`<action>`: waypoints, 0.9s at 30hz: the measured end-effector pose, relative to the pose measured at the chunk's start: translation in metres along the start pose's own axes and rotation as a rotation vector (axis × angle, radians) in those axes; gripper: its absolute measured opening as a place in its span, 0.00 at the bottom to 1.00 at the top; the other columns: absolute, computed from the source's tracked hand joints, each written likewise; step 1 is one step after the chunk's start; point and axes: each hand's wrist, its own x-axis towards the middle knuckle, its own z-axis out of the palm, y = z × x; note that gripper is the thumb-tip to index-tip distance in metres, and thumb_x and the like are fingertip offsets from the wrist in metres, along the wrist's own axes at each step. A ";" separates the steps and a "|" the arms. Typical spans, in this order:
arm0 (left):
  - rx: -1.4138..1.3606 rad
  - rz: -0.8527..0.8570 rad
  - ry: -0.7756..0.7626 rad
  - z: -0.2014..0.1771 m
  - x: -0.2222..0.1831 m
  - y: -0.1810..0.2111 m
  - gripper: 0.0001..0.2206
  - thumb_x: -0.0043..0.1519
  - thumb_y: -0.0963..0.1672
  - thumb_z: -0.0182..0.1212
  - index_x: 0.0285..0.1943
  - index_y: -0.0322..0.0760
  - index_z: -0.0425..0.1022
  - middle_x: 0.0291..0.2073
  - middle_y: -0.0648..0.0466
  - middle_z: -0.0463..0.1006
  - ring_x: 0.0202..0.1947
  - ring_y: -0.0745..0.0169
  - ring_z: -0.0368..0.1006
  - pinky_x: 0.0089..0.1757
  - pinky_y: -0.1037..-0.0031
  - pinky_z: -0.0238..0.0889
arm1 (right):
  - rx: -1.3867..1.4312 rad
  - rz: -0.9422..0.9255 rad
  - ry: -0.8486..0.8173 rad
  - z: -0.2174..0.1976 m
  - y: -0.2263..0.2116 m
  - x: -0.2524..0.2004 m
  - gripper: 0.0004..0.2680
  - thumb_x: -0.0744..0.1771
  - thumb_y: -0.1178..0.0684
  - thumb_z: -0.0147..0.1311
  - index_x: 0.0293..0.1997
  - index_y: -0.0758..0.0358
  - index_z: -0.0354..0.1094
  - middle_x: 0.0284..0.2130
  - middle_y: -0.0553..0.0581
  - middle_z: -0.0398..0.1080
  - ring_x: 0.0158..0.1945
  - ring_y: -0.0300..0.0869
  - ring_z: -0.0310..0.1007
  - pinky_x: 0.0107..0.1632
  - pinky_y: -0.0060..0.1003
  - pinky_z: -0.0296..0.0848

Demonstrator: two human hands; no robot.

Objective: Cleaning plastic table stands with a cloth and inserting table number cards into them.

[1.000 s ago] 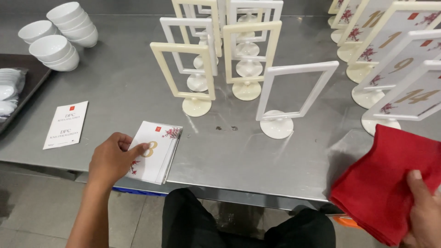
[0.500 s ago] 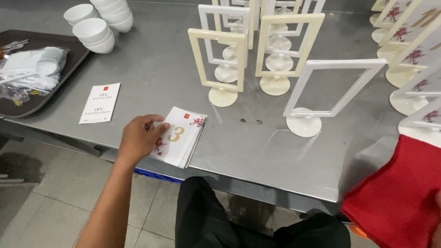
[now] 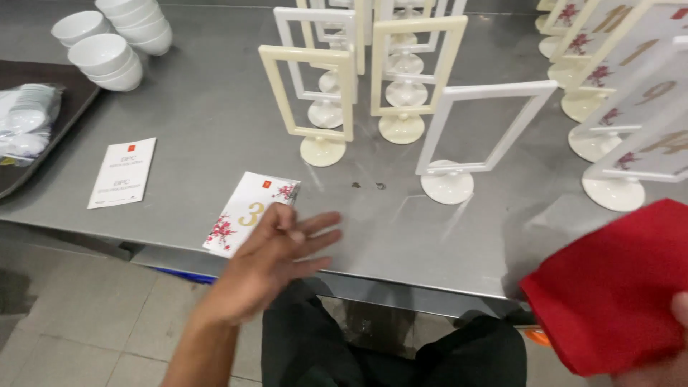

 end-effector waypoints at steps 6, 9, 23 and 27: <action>-0.712 -0.177 -0.208 0.113 0.069 -0.067 0.15 0.65 0.43 0.55 0.60 0.45 0.65 0.69 0.33 0.68 0.71 0.34 0.63 0.60 0.53 0.57 | 0.084 0.280 0.028 0.063 -0.029 -0.062 0.17 0.70 0.46 0.48 0.66 0.57 0.63 0.54 0.55 0.72 0.51 0.44 0.72 0.52 0.40 0.71; -1.021 -0.101 -0.195 0.147 0.095 -0.087 0.24 0.60 0.40 0.52 0.69 0.37 0.69 0.54 0.47 0.79 0.46 0.56 0.76 0.44 0.63 0.70 | -0.296 -0.398 -0.612 0.085 -0.014 -0.068 0.23 0.72 0.47 0.39 0.78 0.58 0.41 0.78 0.68 0.36 0.82 0.55 0.32 0.78 0.47 0.35; -1.485 -0.275 -0.543 0.178 0.135 -0.173 0.33 0.69 0.63 0.40 0.82 0.61 0.47 0.76 0.40 0.51 0.74 0.36 0.48 0.67 0.51 0.50 | -0.698 -0.618 -0.686 0.107 -0.007 -0.046 0.21 0.72 0.44 0.39 0.76 0.53 0.54 0.76 0.58 0.48 0.78 0.58 0.40 0.72 0.67 0.25; -1.217 -0.289 -0.268 0.184 0.116 -0.140 0.35 0.66 0.65 0.39 0.79 0.55 0.59 0.72 0.51 0.65 0.70 0.51 0.63 0.66 0.58 0.57 | -0.861 -0.567 -0.561 0.111 0.001 -0.010 0.21 0.72 0.42 0.37 0.76 0.53 0.54 0.76 0.58 0.49 0.78 0.57 0.41 0.71 0.71 0.26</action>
